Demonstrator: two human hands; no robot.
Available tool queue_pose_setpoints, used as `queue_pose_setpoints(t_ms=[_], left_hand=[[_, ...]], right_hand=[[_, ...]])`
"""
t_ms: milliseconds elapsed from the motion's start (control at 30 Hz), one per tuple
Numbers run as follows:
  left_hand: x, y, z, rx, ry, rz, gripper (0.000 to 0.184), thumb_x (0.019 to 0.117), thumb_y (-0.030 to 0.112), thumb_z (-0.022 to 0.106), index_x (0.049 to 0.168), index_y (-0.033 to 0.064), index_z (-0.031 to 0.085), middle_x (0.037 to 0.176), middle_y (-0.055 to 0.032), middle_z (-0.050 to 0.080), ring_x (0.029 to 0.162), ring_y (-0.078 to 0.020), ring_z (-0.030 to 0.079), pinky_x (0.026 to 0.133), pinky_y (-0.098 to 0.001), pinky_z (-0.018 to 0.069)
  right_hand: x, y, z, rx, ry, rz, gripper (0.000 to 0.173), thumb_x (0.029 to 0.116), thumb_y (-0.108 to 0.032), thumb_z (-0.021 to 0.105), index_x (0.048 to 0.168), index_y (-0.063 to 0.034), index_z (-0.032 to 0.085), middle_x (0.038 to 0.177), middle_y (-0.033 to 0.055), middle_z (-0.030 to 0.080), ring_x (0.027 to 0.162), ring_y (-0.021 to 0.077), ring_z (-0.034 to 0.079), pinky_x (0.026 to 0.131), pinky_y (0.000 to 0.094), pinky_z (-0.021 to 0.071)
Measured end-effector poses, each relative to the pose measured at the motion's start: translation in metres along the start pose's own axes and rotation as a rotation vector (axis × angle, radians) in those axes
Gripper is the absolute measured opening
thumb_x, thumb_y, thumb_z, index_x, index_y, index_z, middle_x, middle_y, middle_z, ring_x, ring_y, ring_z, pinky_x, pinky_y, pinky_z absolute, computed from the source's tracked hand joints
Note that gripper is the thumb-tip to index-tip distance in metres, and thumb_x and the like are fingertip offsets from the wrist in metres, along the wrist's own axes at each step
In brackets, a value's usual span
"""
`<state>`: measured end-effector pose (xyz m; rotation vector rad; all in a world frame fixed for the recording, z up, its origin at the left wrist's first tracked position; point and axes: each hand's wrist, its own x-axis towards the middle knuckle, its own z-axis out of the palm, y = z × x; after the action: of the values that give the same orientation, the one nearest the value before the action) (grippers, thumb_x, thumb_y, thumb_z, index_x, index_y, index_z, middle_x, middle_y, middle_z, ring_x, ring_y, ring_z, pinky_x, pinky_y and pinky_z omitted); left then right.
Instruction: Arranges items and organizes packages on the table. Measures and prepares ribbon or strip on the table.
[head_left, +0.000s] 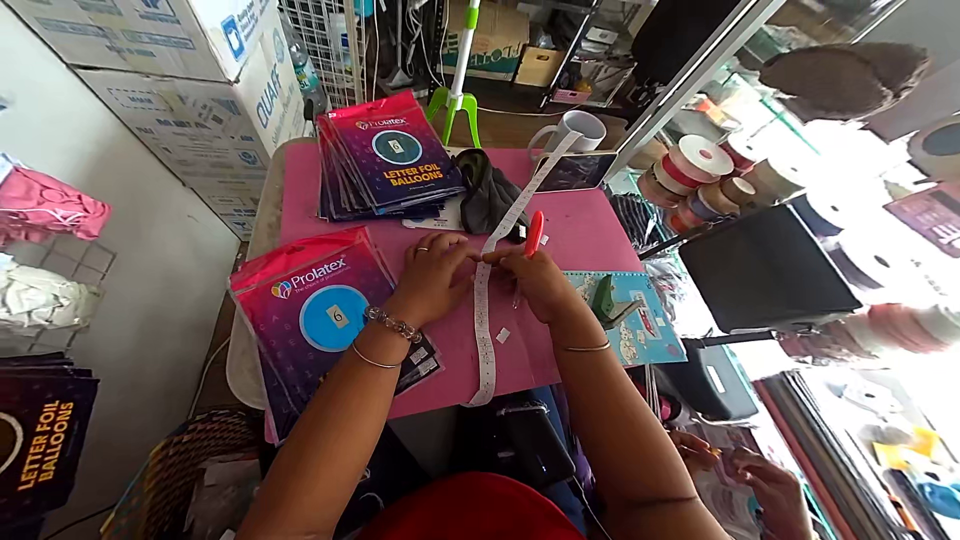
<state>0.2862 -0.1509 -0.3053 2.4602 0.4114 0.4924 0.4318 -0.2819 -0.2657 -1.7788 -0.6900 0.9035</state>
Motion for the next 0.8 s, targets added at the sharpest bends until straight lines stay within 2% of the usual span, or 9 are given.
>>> queue_pose_setpoints(t_ms=[133, 200, 367, 433, 467, 533, 633, 733, 800], left_hand=[[0.002, 0.003, 0.003, 0.024, -0.015, 0.032, 0.032, 0.0939, 0.031, 0.07, 0.126, 0.0238, 0.071, 0.144, -0.0083, 0.056, 0.142, -0.0352, 0.041, 0.11, -0.063, 0.0324], [0.003, 0.004, 0.004, 0.044, -0.057, 0.024, 0.036, 0.0919, 0.031, 0.073, 0.127, 0.0236, 0.07, 0.144, -0.0091, 0.056, 0.142, -0.0359, 0.04, 0.11, -0.0629, 0.0314], [0.003, 0.006, 0.003, 0.103, -0.13, 0.007, 0.037, 0.0921, 0.036, 0.074, 0.127, 0.026, 0.07, 0.148, -0.0105, 0.052, 0.144, -0.0372, 0.038, 0.111, -0.0626, 0.03], [0.003, 0.004, 0.005, 0.097, -0.117, 0.034, 0.034, 0.0922, 0.035, 0.073, 0.125, 0.0281, 0.071, 0.15, -0.0115, 0.05, 0.144, -0.0385, 0.037, 0.112, -0.0634, 0.0291], [0.003, 0.003, 0.006, 0.093, -0.103, 0.05, 0.035, 0.0914, 0.033, 0.074, 0.126, 0.0278, 0.071, 0.151, -0.0119, 0.049, 0.144, -0.0391, 0.037, 0.111, -0.064, 0.0297], [0.004, 0.003, 0.008, 0.086, -0.065, 0.08, 0.04, 0.0881, 0.028, 0.078, 0.126, 0.0235, 0.068, 0.152, -0.0129, 0.047, 0.142, -0.04, 0.04, 0.108, -0.0658, 0.0344], [0.005, 0.004, 0.01, 0.081, -0.027, 0.138, 0.04, 0.0873, 0.021, 0.077, 0.126, 0.0179, 0.067, 0.151, -0.0071, 0.05, 0.144, -0.035, 0.041, 0.109, -0.0634, 0.0354], [0.004, 0.004, 0.011, 0.082, -0.057, 0.172, 0.038, 0.0915, 0.018, 0.07, 0.129, 0.0162, 0.066, 0.15, 0.0002, 0.054, 0.145, -0.0298, 0.04, 0.111, -0.0599, 0.0328], [0.004, 0.004, 0.01, 0.095, -0.084, 0.176, 0.036, 0.0928, 0.018, 0.068, 0.129, 0.0188, 0.069, 0.15, 0.0004, 0.055, 0.145, -0.0305, 0.04, 0.111, -0.0595, 0.0328]], right_hand=[[-0.01, 0.004, -0.002, -0.084, -0.003, 0.001, 0.028, 0.1081, -0.008, 0.043, 0.113, 0.0004, 0.069, 0.094, 0.0053, 0.067, 0.072, 0.0073, 0.056, 0.065, 0.0236, 0.0468], [-0.011, 0.006, 0.0, -0.163, 0.029, -0.014, 0.027, 0.1081, -0.008, 0.043, 0.112, 0.0003, 0.068, 0.087, 0.005, 0.063, 0.069, 0.0079, 0.054, 0.064, 0.0253, 0.0459], [-0.017, 0.005, 0.008, -0.405, 0.156, -0.11, 0.024, 0.1057, -0.01, 0.045, 0.101, -0.0016, 0.067, 0.074, 0.0072, 0.059, 0.067, 0.0166, 0.055, 0.065, 0.0383, 0.0463], [-0.023, 0.002, 0.01, -0.501, 0.164, -0.152, 0.024, 0.1056, -0.012, 0.048, 0.102, -0.0012, 0.069, 0.079, 0.011, 0.063, 0.074, 0.0226, 0.06, 0.069, 0.0445, 0.049], [-0.025, 0.0, 0.011, -0.533, 0.161, -0.163, 0.024, 0.105, -0.012, 0.049, 0.102, -0.0006, 0.069, 0.085, 0.0141, 0.065, 0.082, 0.0279, 0.063, 0.074, 0.0488, 0.0502], [-0.026, 0.0, 0.011, -0.574, 0.158, -0.183, 0.024, 0.1042, -0.013, 0.05, 0.103, -0.0001, 0.071, 0.095, 0.0168, 0.068, 0.096, 0.0334, 0.064, 0.083, 0.0527, 0.0503], [-0.024, 0.003, 0.009, -0.618, 0.157, -0.25, 0.024, 0.1025, -0.011, 0.051, 0.099, 0.0003, 0.072, 0.098, 0.0147, 0.07, 0.105, 0.0328, 0.062, 0.09, 0.0513, 0.0479], [-0.022, 0.005, 0.003, -0.653, 0.133, -0.277, 0.025, 0.102, -0.01, 0.052, 0.099, -0.0006, 0.074, 0.104, 0.014, 0.072, 0.11, 0.0326, 0.061, 0.095, 0.0511, 0.0461], [-0.019, 0.01, -0.002, -0.7, 0.109, -0.277, 0.022, 0.1007, -0.011, 0.055, 0.097, -0.0007, 0.073, 0.114, 0.0173, 0.065, 0.115, 0.0365, 0.056, 0.097, 0.054, 0.0451]])
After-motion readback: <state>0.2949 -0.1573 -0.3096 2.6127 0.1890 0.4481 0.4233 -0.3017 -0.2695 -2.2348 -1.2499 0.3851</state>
